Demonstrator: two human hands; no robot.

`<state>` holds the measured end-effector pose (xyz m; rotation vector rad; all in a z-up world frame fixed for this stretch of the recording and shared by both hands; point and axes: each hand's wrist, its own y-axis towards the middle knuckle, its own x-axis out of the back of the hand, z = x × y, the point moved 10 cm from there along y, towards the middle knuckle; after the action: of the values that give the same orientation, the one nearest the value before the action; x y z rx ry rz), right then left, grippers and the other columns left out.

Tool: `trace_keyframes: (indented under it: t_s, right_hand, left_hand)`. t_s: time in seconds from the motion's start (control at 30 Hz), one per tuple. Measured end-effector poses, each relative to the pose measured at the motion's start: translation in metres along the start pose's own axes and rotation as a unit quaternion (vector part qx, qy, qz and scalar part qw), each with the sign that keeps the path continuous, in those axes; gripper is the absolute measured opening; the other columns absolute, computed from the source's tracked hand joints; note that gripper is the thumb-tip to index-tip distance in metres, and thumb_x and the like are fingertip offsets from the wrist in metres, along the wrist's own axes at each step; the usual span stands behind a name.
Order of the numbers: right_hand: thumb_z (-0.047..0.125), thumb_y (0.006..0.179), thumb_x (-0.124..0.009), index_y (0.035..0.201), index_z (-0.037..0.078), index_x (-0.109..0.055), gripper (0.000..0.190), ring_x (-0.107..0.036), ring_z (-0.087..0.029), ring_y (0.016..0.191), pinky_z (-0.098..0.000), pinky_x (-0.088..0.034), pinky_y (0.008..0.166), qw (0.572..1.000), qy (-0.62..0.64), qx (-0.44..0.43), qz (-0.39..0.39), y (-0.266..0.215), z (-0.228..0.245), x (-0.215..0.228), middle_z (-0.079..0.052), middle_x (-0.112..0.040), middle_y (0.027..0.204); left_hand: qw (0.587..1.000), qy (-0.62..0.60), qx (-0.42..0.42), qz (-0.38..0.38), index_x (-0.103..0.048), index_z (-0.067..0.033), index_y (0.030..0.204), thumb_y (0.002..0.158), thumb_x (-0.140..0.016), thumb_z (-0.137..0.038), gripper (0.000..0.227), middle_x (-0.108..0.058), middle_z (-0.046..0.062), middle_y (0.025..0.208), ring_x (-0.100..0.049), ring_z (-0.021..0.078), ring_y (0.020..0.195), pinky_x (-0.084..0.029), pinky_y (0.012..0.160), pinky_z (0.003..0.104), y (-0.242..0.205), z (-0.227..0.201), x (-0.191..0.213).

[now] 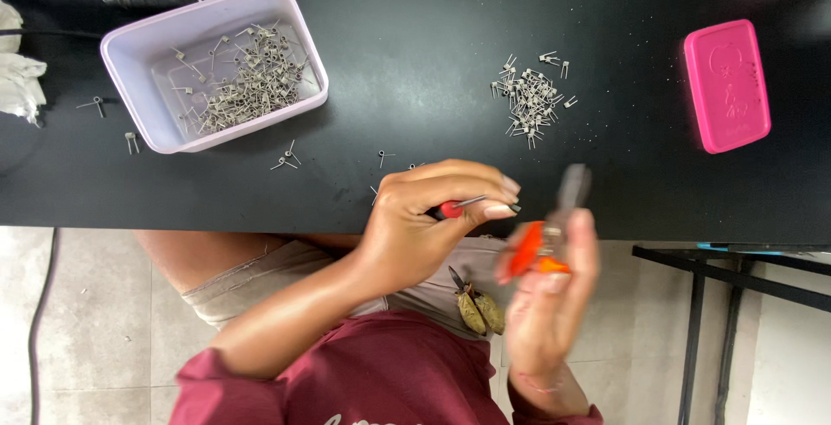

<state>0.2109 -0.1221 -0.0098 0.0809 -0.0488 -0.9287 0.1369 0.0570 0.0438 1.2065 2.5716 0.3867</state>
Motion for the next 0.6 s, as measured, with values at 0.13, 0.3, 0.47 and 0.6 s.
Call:
trace_keyframes:
  t_s: [0.13, 0.3, 0.47, 0.6]
  right_hand:
    - [0.040, 0.114, -0.038, 0.163, 0.013, -0.021, 0.059, -0.054, -0.027, 0.071, -0.0352, -0.048, 0.070, 0.988, -0.117, 0.096, -0.039, 0.016, 0.034, 0.020, -0.028, -0.057, 0.105]
    - [0.005, 0.120, -0.045, 0.162, -0.005, -0.028, 0.046, -0.058, -0.047, 0.129, -0.0518, -0.050, 0.111, 0.835, -0.516, 0.191, 0.002, 0.051, 0.062, 0.006, -0.034, -0.050, 0.145]
    - [0.020, 0.124, -0.047, 0.164, 0.000, -0.034, 0.047, -0.055, -0.047, 0.114, -0.0546, -0.042, 0.098, 0.759, -0.624, 0.186, -0.013, 0.065, 0.046, 0.013, -0.028, -0.056, 0.133]
    - [0.029, 0.125, -0.045, 0.163, 0.003, -0.039, 0.046, -0.055, -0.046, 0.110, -0.0551, -0.042, 0.096, 0.718, -0.669, 0.187, -0.039, 0.071, 0.040, 0.014, -0.025, -0.054, 0.129]
  left_hand:
    - [0.967, 0.218, 0.064, 0.113, -0.072, -0.0183, 0.108, 0.085, -0.062, 0.006, 0.036, -0.075, -0.005, 0.113, -0.074, 0.0142, 0.108, -0.056, 0.082, 0.029, -0.014, 0.016, 0.001]
    - [0.856, 0.504, -0.088, 0.078, -0.064, -0.0133, 0.091, 0.075, -0.054, 0.011, 0.030, -0.061, -0.001, 0.109, -0.040, 0.0157, 0.041, -0.023, 0.038, 0.030, -0.026, 0.006, 0.000]
    - [0.846, 0.521, -0.090, 0.068, -0.066, -0.0122, 0.097, 0.075, -0.057, 0.011, 0.033, -0.062, -0.002, 0.114, -0.040, 0.0159, 0.041, -0.026, 0.041, 0.029, -0.031, 0.010, -0.002]
    - [0.860, 0.502, -0.073, 0.063, -0.068, -0.0125, 0.109, 0.075, -0.061, 0.010, 0.042, -0.061, -0.004, 0.121, -0.047, 0.0154, 0.050, -0.030, 0.043, 0.028, -0.030, 0.007, 0.004]
